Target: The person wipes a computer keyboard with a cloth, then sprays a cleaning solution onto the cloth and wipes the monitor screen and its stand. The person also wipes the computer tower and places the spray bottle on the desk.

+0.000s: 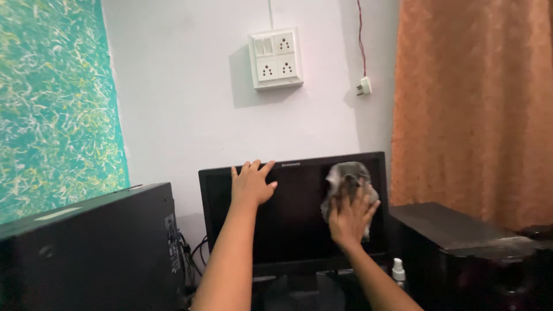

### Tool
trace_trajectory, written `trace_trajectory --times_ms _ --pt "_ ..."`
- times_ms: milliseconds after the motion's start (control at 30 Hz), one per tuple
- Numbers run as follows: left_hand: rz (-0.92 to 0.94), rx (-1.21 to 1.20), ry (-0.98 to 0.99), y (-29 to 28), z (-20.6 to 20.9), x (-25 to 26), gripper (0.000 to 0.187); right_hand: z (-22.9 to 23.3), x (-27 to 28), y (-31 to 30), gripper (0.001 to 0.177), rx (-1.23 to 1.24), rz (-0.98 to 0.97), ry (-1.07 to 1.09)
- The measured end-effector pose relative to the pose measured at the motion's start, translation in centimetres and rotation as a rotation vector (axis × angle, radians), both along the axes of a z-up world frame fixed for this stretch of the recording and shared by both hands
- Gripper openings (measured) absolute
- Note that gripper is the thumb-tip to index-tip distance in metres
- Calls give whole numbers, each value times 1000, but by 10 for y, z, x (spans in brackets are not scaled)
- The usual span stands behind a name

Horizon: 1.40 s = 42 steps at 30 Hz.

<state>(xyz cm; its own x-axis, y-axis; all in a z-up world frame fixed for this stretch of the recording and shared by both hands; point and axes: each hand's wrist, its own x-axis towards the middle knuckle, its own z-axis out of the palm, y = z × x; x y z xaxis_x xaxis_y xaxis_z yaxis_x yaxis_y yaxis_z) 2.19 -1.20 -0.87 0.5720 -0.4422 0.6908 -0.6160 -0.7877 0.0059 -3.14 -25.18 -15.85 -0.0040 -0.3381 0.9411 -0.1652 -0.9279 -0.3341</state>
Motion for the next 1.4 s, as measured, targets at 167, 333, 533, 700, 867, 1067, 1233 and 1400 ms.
trace_trajectory --times_ms 167,333,533,700,867,1067,1233,1400 --pt "-227 -237 -238 1 -13 12 53 16 47 54 84 234 -149 -132" --pt "-105 -174 -100 1 -12 7 62 -5 100 162 74 -452 59 67" --pt "-73 -148 -33 3 -8 -6 67 -70 97 131 52 -773 367 355" --pt "-60 -125 32 9 -2 -6 68 -68 30 9 61 -259 79 122" --pt "-90 -159 69 2 -4 -4 70 17 -5 -36 56 57 -170 -50" --pt "-91 -165 70 4 -8 1 67 -14 22 73 60 -153 4 278" --pt "-78 -148 68 8 -3 2 64 -52 4 48 43 -581 267 732" --pt "-37 -115 118 4 -4 3 61 -11 -21 15 54 -361 15 492"
